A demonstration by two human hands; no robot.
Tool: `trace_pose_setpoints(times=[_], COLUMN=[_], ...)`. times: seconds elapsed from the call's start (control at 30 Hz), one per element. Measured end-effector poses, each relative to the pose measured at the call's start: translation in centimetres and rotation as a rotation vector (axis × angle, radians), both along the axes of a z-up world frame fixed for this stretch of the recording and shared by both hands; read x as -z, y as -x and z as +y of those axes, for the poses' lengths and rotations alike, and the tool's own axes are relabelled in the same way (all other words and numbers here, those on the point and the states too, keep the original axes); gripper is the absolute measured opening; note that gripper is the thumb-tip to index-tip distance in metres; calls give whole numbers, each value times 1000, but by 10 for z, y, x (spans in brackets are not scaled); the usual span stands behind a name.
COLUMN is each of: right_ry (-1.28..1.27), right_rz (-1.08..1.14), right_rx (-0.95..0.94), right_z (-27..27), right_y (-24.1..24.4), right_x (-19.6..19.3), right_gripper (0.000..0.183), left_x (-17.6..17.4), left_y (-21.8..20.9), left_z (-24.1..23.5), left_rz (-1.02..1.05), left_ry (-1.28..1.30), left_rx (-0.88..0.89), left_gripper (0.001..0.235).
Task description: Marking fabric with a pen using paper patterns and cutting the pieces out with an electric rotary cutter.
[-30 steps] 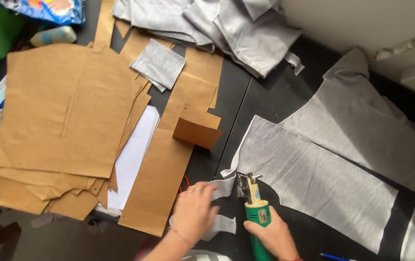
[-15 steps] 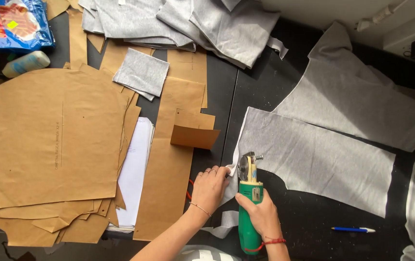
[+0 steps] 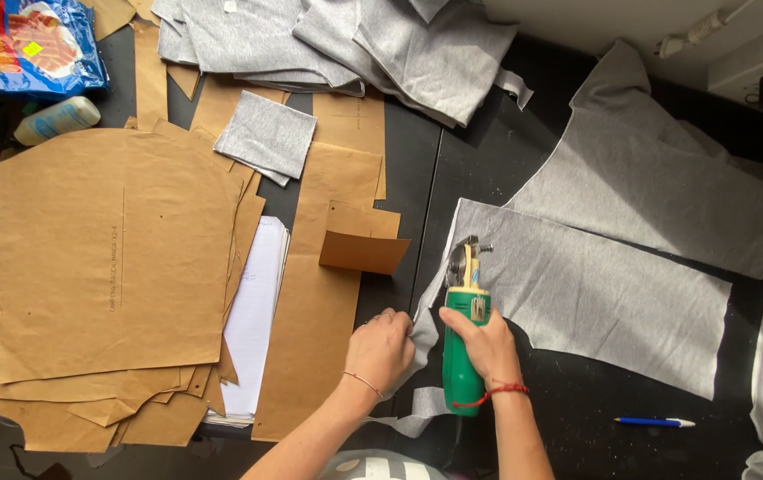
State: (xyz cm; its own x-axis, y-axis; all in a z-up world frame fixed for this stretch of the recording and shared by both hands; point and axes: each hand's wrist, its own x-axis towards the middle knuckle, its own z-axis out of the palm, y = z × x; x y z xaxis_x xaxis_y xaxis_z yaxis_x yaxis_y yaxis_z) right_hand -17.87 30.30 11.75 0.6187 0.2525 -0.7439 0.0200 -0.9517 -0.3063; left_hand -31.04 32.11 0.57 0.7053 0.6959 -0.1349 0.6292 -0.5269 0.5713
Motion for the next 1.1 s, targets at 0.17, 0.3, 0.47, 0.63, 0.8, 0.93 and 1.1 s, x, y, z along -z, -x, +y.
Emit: trace_pose_setpoints(times=[0.17,0.3,0.47,0.63,0.8,0.93,1.1], right_ry=[-23,-129,-311,-336,-62,-96,-328], right_rz=[-17,18,168,268,170,30,-53], right_rx=[35,-5,5,222,258,483,691], right_z=[17,8,-18,-110,-157,-198,-243], right_y=[-7,-21,-24,-33,-54,-72,-86], right_x=[-7,11,0,-16,-44,-37,-22], right_gripper=[41,71,37,34,49,44,43], left_x=[-23,-41,-37,-46,-31,-12,-32], left_y=[16,24,16,-15,-54,-82,-115], left_z=[18,31,20,-13,-22,-23,-61], left_rz=[82,125,64,-263,-331,5,-9], left_ry=[244,132,-379,-500,-442,-534,-462], left_rx=[-181,-230,-198,70,344,376,417], left_gripper=[9,8,20,12,13,51,27])
